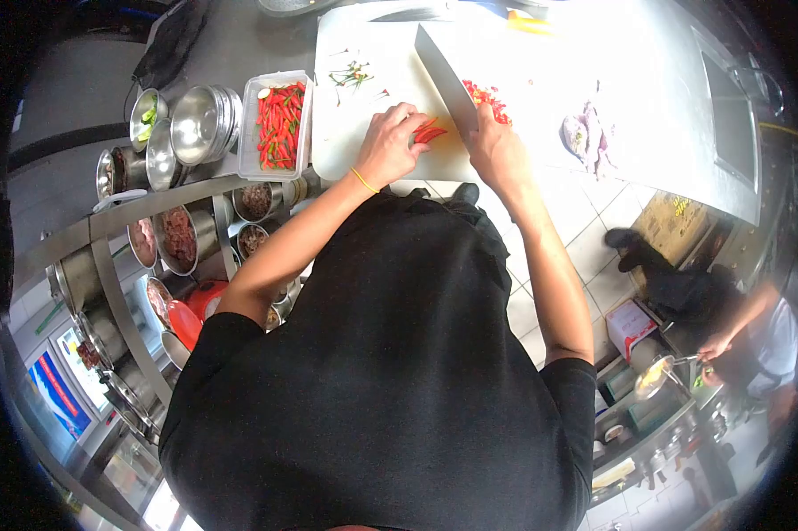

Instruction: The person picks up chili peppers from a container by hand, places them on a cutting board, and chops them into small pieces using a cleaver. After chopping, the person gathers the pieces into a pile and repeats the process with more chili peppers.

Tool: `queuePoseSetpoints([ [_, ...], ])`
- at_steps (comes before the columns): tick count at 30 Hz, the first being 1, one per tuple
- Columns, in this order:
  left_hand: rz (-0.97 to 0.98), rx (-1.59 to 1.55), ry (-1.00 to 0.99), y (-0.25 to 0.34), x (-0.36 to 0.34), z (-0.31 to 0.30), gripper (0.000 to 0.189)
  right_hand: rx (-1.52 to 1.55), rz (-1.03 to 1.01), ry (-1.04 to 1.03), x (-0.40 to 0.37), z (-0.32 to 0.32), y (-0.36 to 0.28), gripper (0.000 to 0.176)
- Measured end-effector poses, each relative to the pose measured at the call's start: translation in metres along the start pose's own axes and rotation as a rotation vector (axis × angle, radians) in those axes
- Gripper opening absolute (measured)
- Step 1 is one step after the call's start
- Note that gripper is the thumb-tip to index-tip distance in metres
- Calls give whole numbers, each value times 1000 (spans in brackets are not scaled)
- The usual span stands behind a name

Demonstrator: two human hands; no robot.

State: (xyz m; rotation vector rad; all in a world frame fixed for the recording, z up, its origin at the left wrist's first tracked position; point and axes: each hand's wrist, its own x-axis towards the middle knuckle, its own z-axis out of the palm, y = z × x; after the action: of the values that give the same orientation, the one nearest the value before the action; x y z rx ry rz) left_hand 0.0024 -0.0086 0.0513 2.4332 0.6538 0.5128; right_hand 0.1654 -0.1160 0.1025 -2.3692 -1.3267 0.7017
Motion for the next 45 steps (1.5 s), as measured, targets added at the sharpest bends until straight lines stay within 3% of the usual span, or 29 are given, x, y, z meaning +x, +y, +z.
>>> queuePoseSetpoints([
  [8, 69, -31, -25, 0, -3, 25, 30, -13, -32, 24, 2, 1, 3, 26],
  [16, -41, -204, 75, 1, 3, 26, 23, -74, -3, -15, 2, -5, -4, 24],
  [19, -129, -320, -4, -6, 7, 21, 20, -70, -12, -13, 1, -5, -4, 25],
  [26, -81, -183, -81, -17, 15, 21, 22, -51, -16, -4, 1, -5, -3, 26],
  [29, 2, -26, 18, -10, 18, 15, 21, -58, -9, -3, 0, -7, -4, 27],
  [31, -120, 2, -74, -5, 20, 8, 14, -52, -4, -5, 0, -7, -5, 28],
  [45, -144, -171, -65, 2, 10, 12, 21, -40, -49, 9, 1, -2, 4, 30],
])
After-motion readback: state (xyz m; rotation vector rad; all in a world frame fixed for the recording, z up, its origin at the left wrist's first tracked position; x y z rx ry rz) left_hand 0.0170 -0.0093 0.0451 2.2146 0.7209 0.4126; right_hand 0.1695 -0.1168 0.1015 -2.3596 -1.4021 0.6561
